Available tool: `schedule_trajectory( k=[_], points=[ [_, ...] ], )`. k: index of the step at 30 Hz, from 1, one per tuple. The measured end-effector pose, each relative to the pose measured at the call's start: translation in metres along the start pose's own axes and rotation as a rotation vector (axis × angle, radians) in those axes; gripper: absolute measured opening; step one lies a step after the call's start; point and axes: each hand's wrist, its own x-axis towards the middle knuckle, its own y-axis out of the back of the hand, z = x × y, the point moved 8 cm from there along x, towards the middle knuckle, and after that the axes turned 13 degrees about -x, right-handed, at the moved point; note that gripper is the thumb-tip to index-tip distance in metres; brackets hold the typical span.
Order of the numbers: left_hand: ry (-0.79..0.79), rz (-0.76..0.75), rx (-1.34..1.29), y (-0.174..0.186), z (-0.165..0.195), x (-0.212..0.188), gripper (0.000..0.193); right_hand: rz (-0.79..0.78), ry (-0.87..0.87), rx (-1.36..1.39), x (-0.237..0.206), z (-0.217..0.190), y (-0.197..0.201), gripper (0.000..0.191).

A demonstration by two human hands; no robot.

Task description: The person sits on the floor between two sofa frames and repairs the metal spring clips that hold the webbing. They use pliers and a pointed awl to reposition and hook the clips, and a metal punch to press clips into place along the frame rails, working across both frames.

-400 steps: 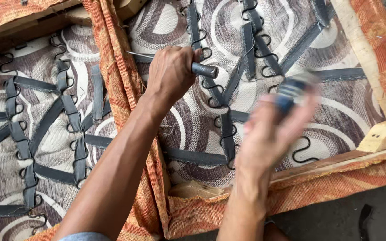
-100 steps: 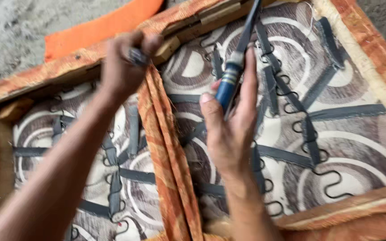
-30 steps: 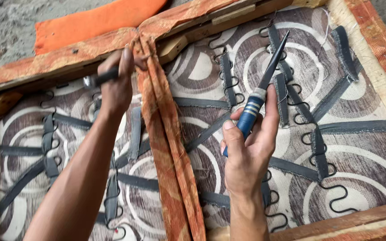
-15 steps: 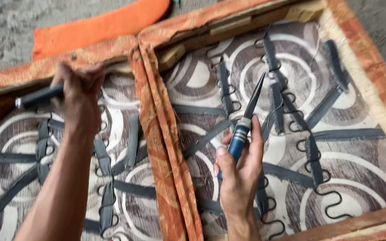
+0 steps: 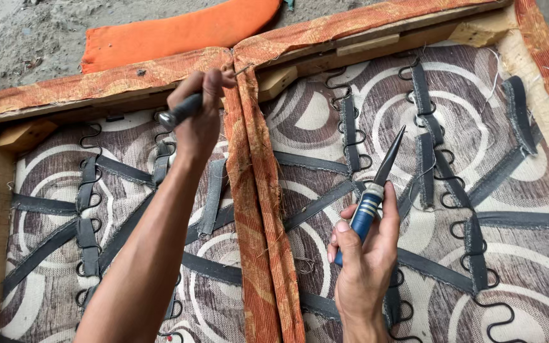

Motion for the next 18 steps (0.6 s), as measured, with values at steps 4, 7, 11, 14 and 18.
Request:
schedule_trajectory(
  k=[4,7,11,14,18],
  points=[
    [0.005,-0.040,0.204,-0.006,0.008,-0.017,0.032,-0.027,0.005,0.000,-0.001,0.001,-0.006,0.090],
    [-0.041,-0.063,0.233,-0.010,0.018,-0.025,0.028,-0.034,-0.020,0.026,-0.002,0.004,-0.009,0.090],
    [-0.186,-0.079,0.204,-0.015,0.031,-0.030,0.026,-0.038,-0.021,0.033,-0.003,0.005,-0.011,0.089],
    [-0.177,-0.061,0.162,-0.016,0.030,-0.033,0.024,-0.044,-0.009,0.033,-0.004,0.005,-0.013,0.089],
    [-0.168,-0.039,0.163,-0.019,0.030,-0.035,0.022,-0.049,-0.004,0.043,-0.004,0.006,-0.015,0.089]
  ],
)
